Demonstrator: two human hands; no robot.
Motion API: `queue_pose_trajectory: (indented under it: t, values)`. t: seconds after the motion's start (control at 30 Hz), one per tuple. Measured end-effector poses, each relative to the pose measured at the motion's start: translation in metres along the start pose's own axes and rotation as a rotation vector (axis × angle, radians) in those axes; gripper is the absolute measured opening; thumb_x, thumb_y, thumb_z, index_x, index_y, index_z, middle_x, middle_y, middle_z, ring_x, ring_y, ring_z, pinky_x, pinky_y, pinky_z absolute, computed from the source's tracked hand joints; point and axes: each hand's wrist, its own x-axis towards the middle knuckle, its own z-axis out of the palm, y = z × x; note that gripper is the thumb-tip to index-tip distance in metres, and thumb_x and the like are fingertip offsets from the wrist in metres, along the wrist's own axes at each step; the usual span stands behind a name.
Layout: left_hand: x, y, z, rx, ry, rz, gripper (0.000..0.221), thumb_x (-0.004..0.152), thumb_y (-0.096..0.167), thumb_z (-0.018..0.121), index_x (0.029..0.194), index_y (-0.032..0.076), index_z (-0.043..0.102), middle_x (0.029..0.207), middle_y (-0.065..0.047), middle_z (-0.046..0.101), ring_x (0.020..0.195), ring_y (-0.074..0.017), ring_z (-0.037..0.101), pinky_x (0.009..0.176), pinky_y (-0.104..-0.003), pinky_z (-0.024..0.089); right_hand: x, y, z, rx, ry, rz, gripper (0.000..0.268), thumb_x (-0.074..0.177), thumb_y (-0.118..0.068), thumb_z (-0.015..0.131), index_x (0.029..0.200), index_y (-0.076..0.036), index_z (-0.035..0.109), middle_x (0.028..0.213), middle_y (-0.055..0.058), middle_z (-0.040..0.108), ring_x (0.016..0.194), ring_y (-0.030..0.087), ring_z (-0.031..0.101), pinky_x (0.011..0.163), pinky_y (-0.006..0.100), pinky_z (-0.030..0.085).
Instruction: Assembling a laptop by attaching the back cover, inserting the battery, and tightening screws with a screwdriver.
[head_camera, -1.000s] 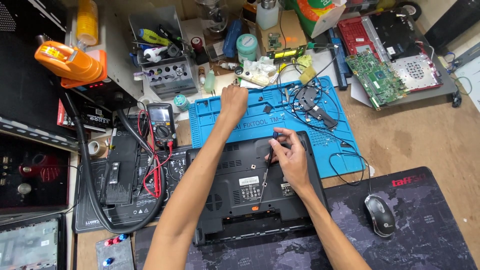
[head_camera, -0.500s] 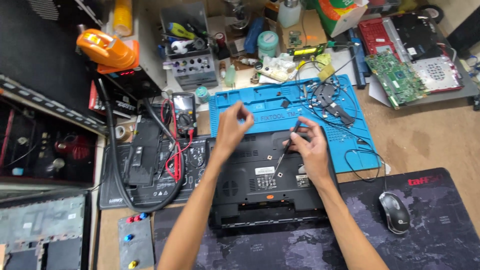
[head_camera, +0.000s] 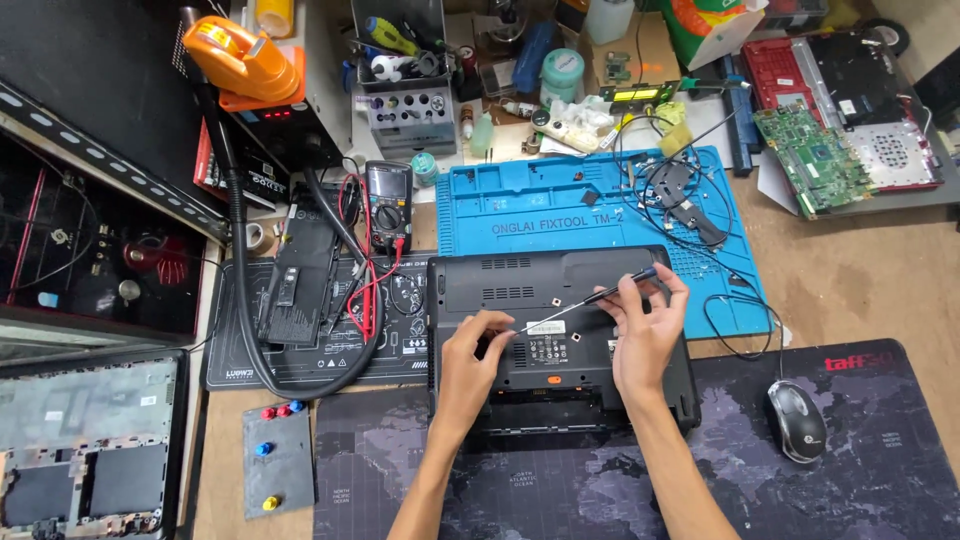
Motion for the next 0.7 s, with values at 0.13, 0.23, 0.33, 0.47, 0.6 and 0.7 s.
queue_pose_trajectory:
  t: [0.13, 0.23, 0.33, 0.47, 0.6, 0.7]
  values:
    - [0.000, -0.005, 0.001, 0.031, -0.021, 0.037, 0.013, 0.094, 0.012, 0.070, 0.106, 0.016, 0.074, 0.088, -0.005, 0.076, 0.086, -0.0183, 0.069, 0.087, -0.033, 0.052, 0.001, 0.001, 0.001, 0.011, 0.022, -0.029, 0.050, 0.100, -0.011, 0.069, 0.138, -0.010, 0.037, 0.113, 0.013, 0.050, 0.085, 0.036, 0.075, 0.083, 0.041, 0.068]
    - [-0.001, -0.004, 0.001, 0.018, -0.025, 0.087, 0.015, 0.096, 0.008, 0.066, 0.110, 0.013, 0.072, 0.086, -0.011, 0.074, 0.085, -0.0223, 0.069, 0.086, -0.035, 0.051, -0.003, -0.004, 0.004, -0.003, -0.005, -0.021, 0.051, 0.098, -0.010, 0.068, 0.137, -0.010, 0.037, 0.112, 0.013, 0.050, 0.086, 0.036, 0.074, 0.084, 0.042, 0.067]
    - [0.000, -0.003, 0.001, 0.024, -0.026, 0.112, 0.017, 0.097, 0.007, 0.064, 0.108, 0.016, 0.074, 0.084, -0.006, 0.074, 0.084, -0.0180, 0.067, 0.086, -0.029, 0.049, -0.003, -0.004, 0.003, -0.001, -0.020, -0.026, 0.050, 0.099, -0.009, 0.067, 0.137, -0.010, 0.036, 0.113, 0.014, 0.051, 0.087, 0.036, 0.074, 0.085, 0.041, 0.066]
    - [-0.001, -0.008, 0.003, 0.060, -0.046, 0.163, 0.021, 0.097, 0.004, 0.062, 0.108, 0.016, 0.075, 0.081, -0.004, 0.074, 0.081, -0.0149, 0.063, 0.087, -0.026, 0.046, -0.002, -0.003, 0.001, 0.001, -0.070, -0.033, 0.048, 0.100, -0.006, 0.063, 0.139, -0.010, 0.034, 0.119, 0.017, 0.055, 0.093, 0.037, 0.074, 0.090, 0.042, 0.064]
    - [0.000, -0.003, 0.002, 0.068, -0.052, 0.181, 0.023, 0.097, 0.002, 0.060, 0.108, 0.015, 0.075, 0.077, -0.006, 0.071, 0.078, -0.0160, 0.059, 0.086, -0.027, 0.046, -0.006, -0.011, 0.007, 0.002, -0.067, -0.027, 0.046, 0.101, -0.005, 0.062, 0.138, -0.012, 0.035, 0.114, 0.014, 0.057, 0.090, 0.031, 0.074, 0.087, 0.037, 0.065]
    - [0.001, -0.005, 0.002, 0.071, -0.052, 0.188, 0.023, 0.098, 0.003, 0.060, 0.108, 0.016, 0.076, 0.075, -0.005, 0.071, 0.077, -0.0143, 0.057, 0.084, -0.026, 0.045, 0.006, 0.011, -0.011, -0.009, -0.055, -0.038, 0.051, 0.099, -0.008, 0.067, 0.137, -0.015, 0.034, 0.110, 0.007, 0.053, 0.085, 0.025, 0.074, 0.084, 0.034, 0.066]
